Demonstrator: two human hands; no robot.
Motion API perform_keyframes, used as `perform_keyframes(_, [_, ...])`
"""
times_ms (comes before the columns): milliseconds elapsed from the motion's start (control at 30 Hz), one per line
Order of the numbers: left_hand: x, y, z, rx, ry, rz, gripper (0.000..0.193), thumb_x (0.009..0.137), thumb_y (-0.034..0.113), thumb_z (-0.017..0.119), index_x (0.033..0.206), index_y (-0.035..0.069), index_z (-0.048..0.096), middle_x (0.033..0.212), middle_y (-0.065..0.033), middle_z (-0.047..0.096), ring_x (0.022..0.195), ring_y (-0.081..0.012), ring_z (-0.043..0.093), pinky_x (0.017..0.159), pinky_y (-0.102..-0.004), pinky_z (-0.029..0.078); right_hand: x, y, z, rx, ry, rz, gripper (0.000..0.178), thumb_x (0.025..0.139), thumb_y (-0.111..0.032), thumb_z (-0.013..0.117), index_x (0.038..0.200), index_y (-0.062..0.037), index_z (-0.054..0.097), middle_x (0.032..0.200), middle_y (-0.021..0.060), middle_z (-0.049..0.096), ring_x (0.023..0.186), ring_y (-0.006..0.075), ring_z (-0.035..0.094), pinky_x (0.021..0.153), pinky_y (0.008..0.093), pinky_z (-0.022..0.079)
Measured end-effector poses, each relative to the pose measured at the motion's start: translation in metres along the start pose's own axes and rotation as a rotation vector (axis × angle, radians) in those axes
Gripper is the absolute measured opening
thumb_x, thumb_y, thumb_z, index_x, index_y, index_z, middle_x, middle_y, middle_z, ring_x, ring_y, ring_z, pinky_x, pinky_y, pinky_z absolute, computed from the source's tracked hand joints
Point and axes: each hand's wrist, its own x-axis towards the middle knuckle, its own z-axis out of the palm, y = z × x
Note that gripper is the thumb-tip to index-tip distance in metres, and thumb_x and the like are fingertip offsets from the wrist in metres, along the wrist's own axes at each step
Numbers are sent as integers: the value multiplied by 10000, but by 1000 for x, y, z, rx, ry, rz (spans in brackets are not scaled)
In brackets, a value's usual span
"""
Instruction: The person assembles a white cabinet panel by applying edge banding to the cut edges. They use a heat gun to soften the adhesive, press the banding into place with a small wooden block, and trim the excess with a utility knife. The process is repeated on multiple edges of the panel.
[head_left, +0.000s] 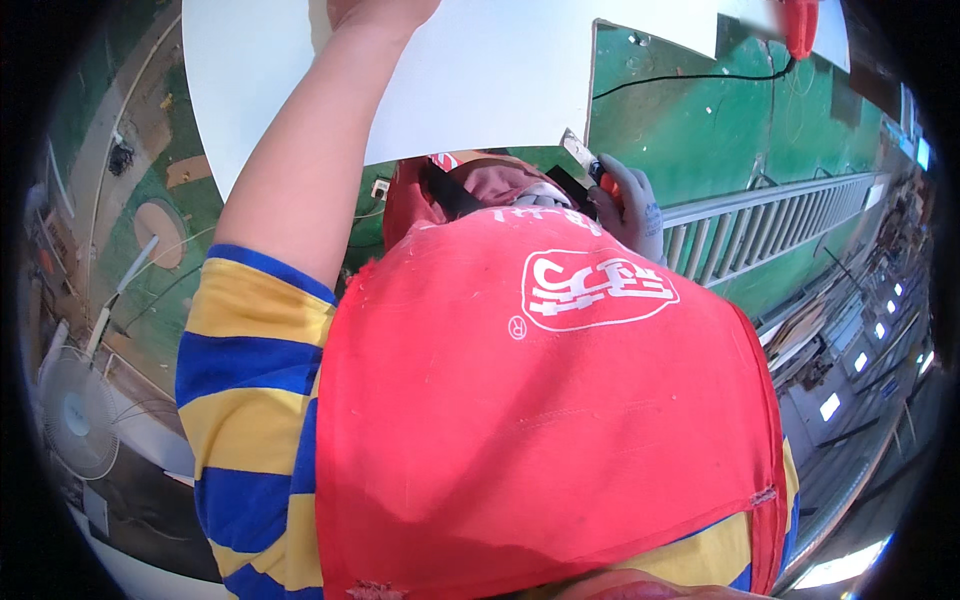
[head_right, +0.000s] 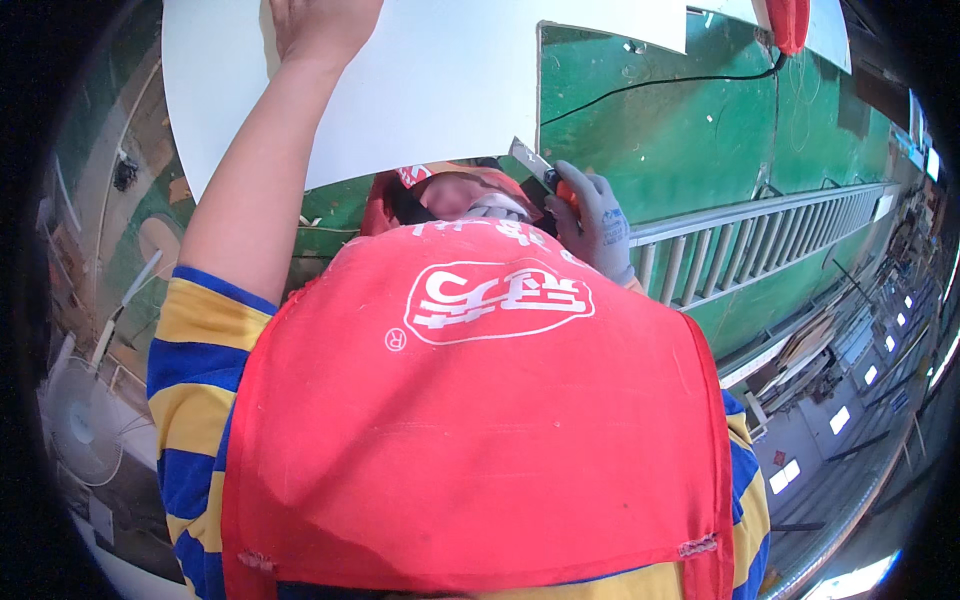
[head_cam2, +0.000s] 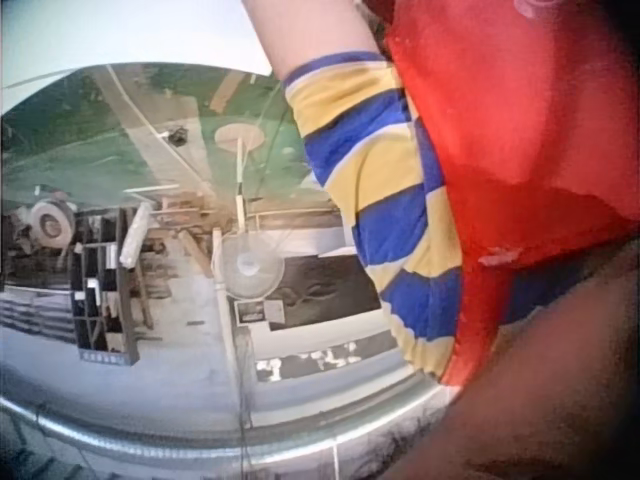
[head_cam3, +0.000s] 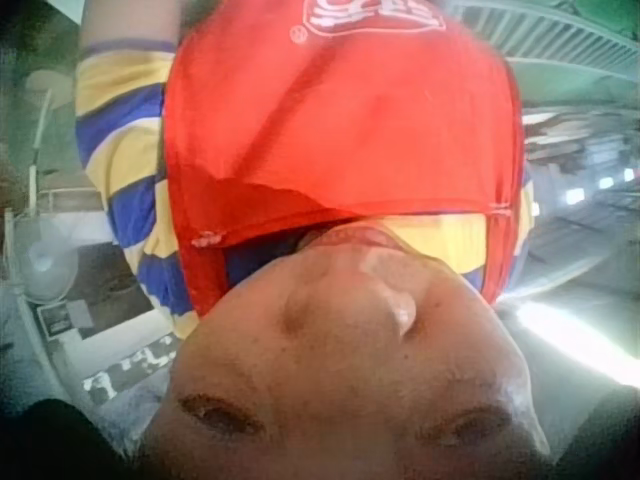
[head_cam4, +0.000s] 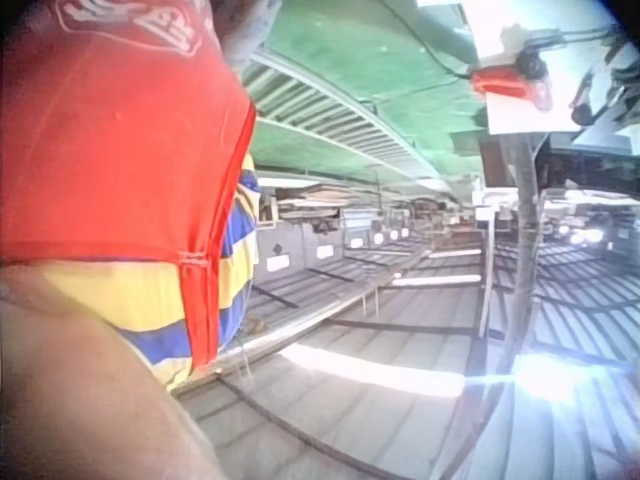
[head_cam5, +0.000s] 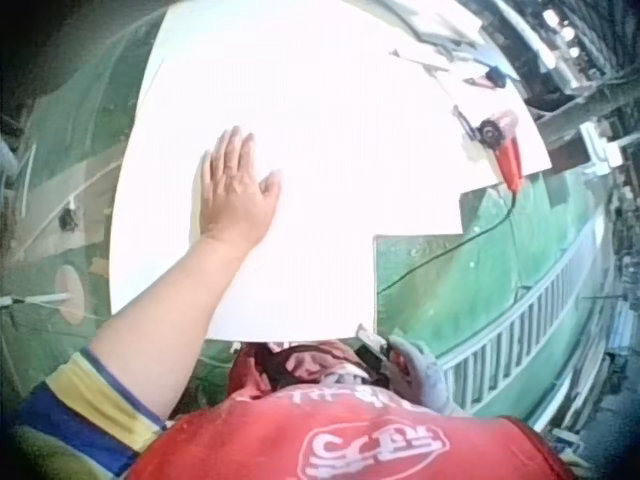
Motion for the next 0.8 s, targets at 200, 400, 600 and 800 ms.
perform_keyframes(200, [-2, 1, -1, 69, -60, 9, 674, 992, 398, 456, 1496, -13, 277, 1584, -196, 223, 1487, -307, 160, 1223, -456, 108, -3, 5, 9, 33, 39, 12, 453, 855, -122, 710, 1288, -113, 574, 1021, 159, 624, 889, 343, 632, 749, 395, 515])
perform_keyframes(400, [-4, -4, -10, 87, -90, -17, 676, 991, 390, 461, 1498, -15, 270, 1570, -253, 214, 1482, -355, 151, 1219, -466, 101, -8, 1, 10, 46, 43, 16, 443, 860, -136, 703, 1285, -125, 579, 1010, 157, 627, 897, 342, 631, 747, 399, 514])
perform_keyframes(600, [-2, -9, -7, 85, -63, 43, 663, 986, 372, 477, 1490, -14, 288, 1561, -265, 224, 1476, -371, 167, 1213, -481, 113, -12, -5, 10, 129, 85, 36, 433, 857, -93, 708, 1272, -133, 589, 1032, 149, 629, 903, 309, 640, 755, 368, 521])
perform_keyframes(800, [-5, -6, -10, 87, -71, 30, 667, 989, 370, 472, 1490, -24, 276, 1562, -270, 216, 1478, -372, 157, 1214, -482, 109, 50, -15, -20, 116, 264, -176, 403, 872, -138, 709, 1256, -128, 586, 1013, 146, 629, 866, 330, 638, 739, 374, 529])
